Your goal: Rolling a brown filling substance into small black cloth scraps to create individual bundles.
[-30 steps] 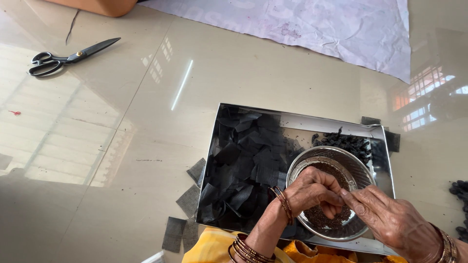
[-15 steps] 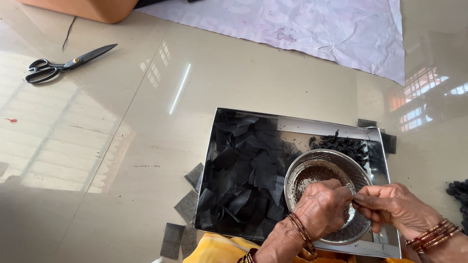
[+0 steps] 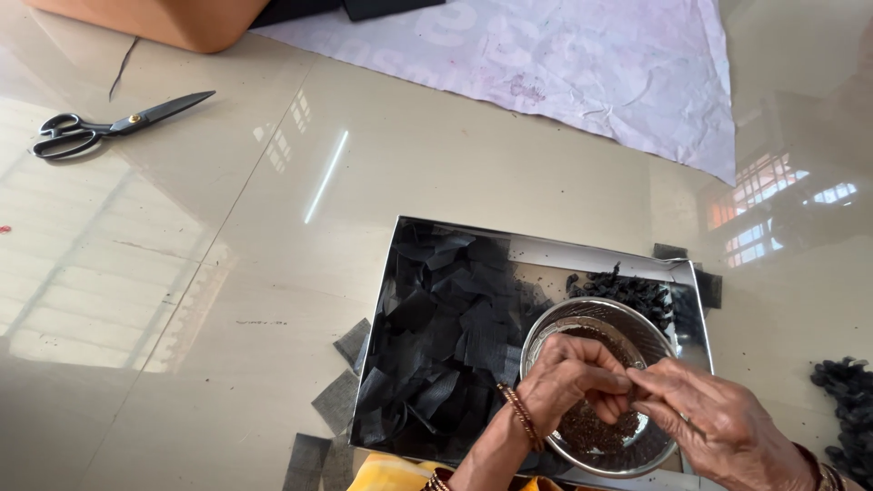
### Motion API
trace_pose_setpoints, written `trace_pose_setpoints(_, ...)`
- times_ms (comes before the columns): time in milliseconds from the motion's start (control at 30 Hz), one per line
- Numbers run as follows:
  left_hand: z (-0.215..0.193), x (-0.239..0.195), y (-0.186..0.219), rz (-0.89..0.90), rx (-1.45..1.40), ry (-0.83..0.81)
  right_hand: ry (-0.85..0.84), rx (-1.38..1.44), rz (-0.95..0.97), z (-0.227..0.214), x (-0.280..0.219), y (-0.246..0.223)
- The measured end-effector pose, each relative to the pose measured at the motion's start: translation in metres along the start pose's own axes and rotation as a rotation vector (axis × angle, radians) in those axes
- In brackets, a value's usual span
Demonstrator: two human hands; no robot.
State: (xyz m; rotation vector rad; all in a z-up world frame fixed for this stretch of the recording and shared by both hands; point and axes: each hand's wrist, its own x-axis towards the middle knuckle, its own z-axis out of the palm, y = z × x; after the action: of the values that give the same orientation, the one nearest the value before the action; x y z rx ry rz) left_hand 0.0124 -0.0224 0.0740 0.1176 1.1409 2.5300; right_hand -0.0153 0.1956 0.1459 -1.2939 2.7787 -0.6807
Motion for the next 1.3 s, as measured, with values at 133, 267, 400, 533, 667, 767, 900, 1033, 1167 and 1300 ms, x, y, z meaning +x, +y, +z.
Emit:
trace_pose_setpoints(133,0.007,-0.005,0.009,-0.067,-0.007,-0.028,-0.048,-0.047,-0.138,0.004,-0.009,0.024)
trace_pose_setpoints(267,0.024,-0.019,0.021,-0.012,0.28,-0.022,-0.144,0.102,0.12,0.012,-0.007,0.027)
trace_pose_setpoints(400,0.037,-0.026,0.023,0.538,0.901,0.12,-0.422,0.82,1.037,-0.003,0.015,0.027)
trace_pose_setpoints(533,0.04,-0.022,0.011,0.576,1.091,0.14,-0.418,1.14,1.081,0.006,0.004,0.058)
trace_pose_setpoints(667,0.031,-0.019,0.004,0.48,0.974,0.096,-0.39,0.986,1.092,0.0,0.016,0.027)
trace_pose_setpoints(767,0.023,-0.012,0.009,0.266,0.697,0.062,-0.297,0.72,0.996,-0.004,0.023,0.009)
trace_pose_setpoints(900,0.001,0.002,0.0,-0.054,-0.077,0.009,-0.117,0.163,0.311,0.019,-0.004,0.026)
trace_pose_setpoints(1033,-0.001,-0.005,0.013,-0.116,-0.137,0.002,-0.004,-0.038,-0.154,0.032,-0.039,0.064)
trace_pose_setpoints(1167,0.003,-0.012,0.013,-0.203,-0.128,0.012,-0.04,-0.317,-0.28,0.047,-0.057,0.1)
trace_pose_setpoints(1300,0.024,-0.021,0.03,0.423,0.738,0.133,-0.313,0.127,0.494,0.012,0.02,0.053)
